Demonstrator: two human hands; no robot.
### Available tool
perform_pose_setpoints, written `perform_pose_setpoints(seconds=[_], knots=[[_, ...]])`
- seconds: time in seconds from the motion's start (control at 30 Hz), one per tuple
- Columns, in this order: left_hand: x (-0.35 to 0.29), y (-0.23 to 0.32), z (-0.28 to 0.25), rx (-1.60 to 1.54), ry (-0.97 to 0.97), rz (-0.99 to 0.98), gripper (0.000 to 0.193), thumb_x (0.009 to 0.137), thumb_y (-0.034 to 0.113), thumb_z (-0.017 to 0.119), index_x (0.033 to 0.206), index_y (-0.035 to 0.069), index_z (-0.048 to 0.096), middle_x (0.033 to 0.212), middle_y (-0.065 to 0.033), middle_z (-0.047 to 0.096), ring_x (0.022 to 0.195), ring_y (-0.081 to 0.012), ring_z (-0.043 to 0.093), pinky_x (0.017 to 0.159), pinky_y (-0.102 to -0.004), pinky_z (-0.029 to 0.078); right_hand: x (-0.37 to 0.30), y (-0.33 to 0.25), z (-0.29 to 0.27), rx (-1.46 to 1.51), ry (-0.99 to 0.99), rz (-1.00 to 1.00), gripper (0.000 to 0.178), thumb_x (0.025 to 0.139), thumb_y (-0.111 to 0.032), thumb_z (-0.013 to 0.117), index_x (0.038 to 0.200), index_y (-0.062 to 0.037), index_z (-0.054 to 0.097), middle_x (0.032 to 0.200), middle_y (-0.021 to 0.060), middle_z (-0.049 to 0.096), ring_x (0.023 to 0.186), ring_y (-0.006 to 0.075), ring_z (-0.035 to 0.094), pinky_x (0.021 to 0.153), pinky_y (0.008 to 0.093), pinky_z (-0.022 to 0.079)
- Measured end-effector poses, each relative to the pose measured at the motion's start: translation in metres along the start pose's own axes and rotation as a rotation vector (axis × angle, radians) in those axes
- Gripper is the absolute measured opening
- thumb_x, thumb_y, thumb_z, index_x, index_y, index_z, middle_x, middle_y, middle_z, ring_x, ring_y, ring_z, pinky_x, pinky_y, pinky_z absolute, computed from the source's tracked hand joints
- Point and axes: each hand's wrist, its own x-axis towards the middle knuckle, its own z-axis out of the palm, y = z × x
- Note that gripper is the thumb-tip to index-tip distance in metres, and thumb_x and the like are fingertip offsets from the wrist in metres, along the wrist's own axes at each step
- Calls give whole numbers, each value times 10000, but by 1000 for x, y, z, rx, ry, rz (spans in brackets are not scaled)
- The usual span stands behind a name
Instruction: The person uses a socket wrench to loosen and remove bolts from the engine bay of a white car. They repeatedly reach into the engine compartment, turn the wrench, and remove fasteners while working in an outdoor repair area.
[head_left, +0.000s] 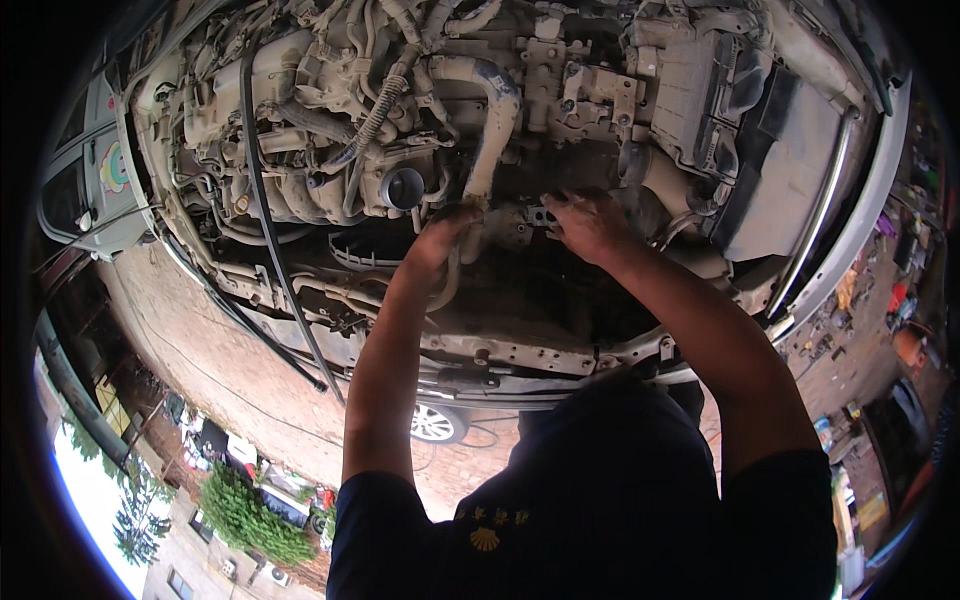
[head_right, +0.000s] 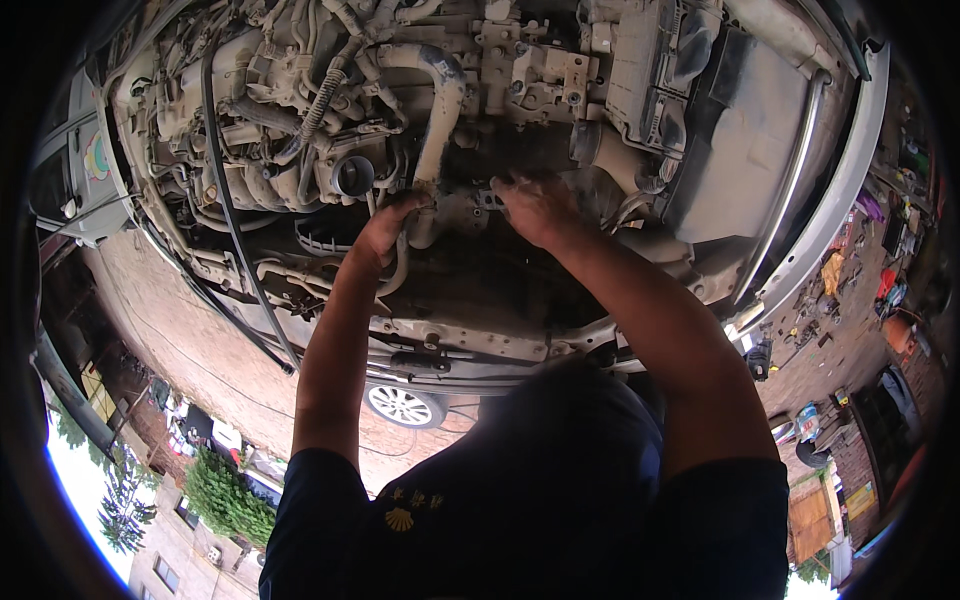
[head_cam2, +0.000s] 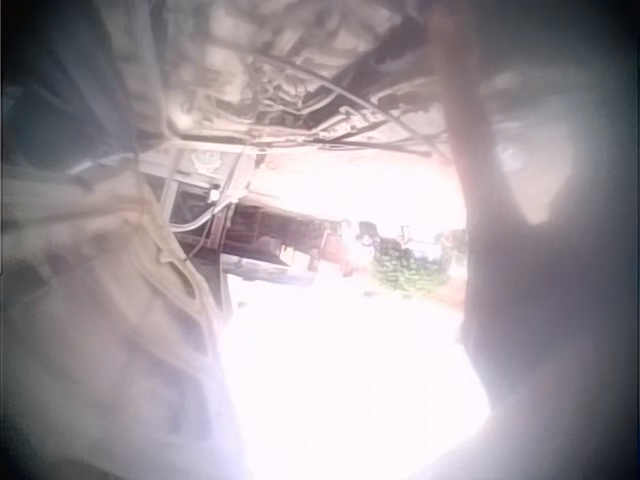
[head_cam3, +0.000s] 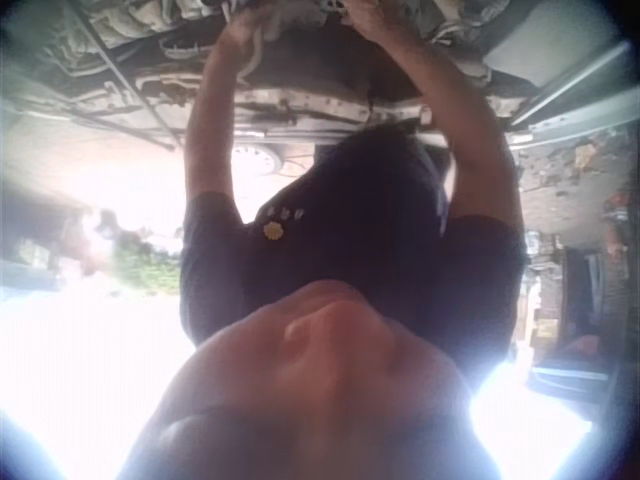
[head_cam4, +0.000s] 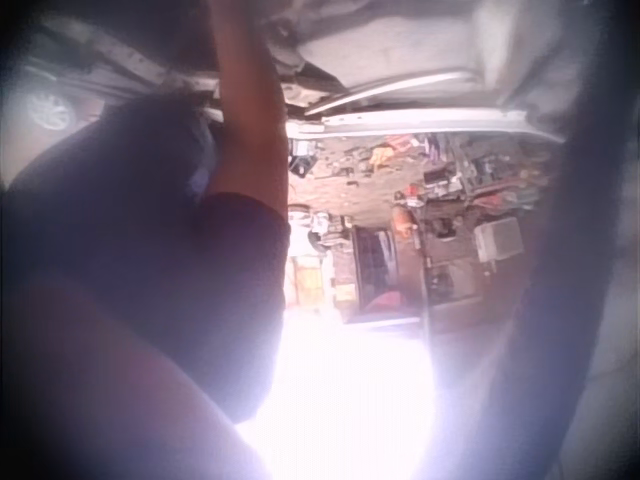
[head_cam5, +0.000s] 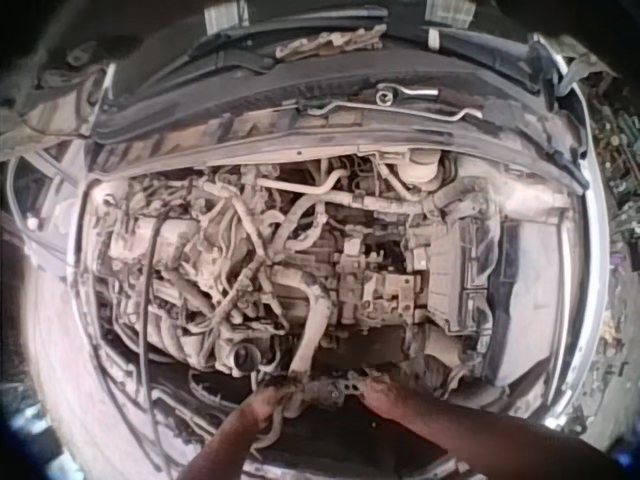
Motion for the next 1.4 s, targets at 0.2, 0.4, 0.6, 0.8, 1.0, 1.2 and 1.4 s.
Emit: perform_pose_setpoints(seconds=[0.2, 0.4, 0.6, 0.8, 1.0, 1.2, 1.4], knots=[[7, -4, -3, 69, 13, 78, 333, 913, 275, 628, 1138, 31, 656, 1067, -62, 645, 1008, -147, 564, 921, -300, 419, 27, 45, 28, 121, -183, 229, 573, 872, -416, 682, 1277, -31, 557, 1087, 189, 683, 1032, 350, 654, 843, 450, 535], [-8, -17, 20, 1105, 554, 519, 538, 905, 376, 635, 1292, 14, 546, 1253, -242, 567, 1187, -409, 509, 1025, -462, 406, 53, 57, 58, 45, -410, 189, 466, 931, -477, 568, 912, -39, 727, 935, 203, 698, 940, 360, 674, 834, 459, 522], [-6, -53, 97, 904, 282, 741, 569, 928, 224, 620, 1414, -7, 436, 1410, -269, 448, 1329, -459, 385, 1092, -505, 337, 68, 48, 83, 285, -483, 714, 288, 819, -214, 666, 1051, -57, 737, 1118, 160, 692, 1025, 326, 665, 874, 467, 513], [157, -130, 66, 985, 240, 558, 539, 978, 403, 542, 1348, 12, 515, 1283, -239, 580, 1163, -383, 560, 952, -435, 435, 73, 33, 81, 75, -557, 916, 374, 801, -215, 673, 1136, -50, 680, 1139, 118, 606, 1025, 322, 558, 884, 462, 444], [199, -156, 37, 955, 8, 645, 478, 936, 443, 588, 1268, 100, 596, 1180, -153, 647, 992, -329, 644, 847, -409, 501, 43, 49, 156, 107, 15, 1023, 312, 854, -285, 621, 1098, -106, 696, 1057, 151, 664, 936, 334, 626, 831, 421, 511], [154, -109, 23, 1640, -147, 417, 503, 931, 464, 495, 1218, 79, 645, 1209, -233, 631, 1117, -377, 610, 946, -496, 479, -20, -55, 12, 221, 49, 299, 312, 842, -205, 637, 1094, -23, 605, 1084, 165, 638, 994, 309, 635, 808, 410, 526], [147, -101, 108, 1665, 354, 588, 562, 947, 459, 391, 1303, 69, 583, 1345, -321, 513, 1272, -488, 465, 1114, -544, 317, -113, -71, -88, 367, -302, 278, 562, 887, -306, 657, 1353, -40, 492, 1315, 231, 549, 1158, 361, 591, 926, 466, 516]])
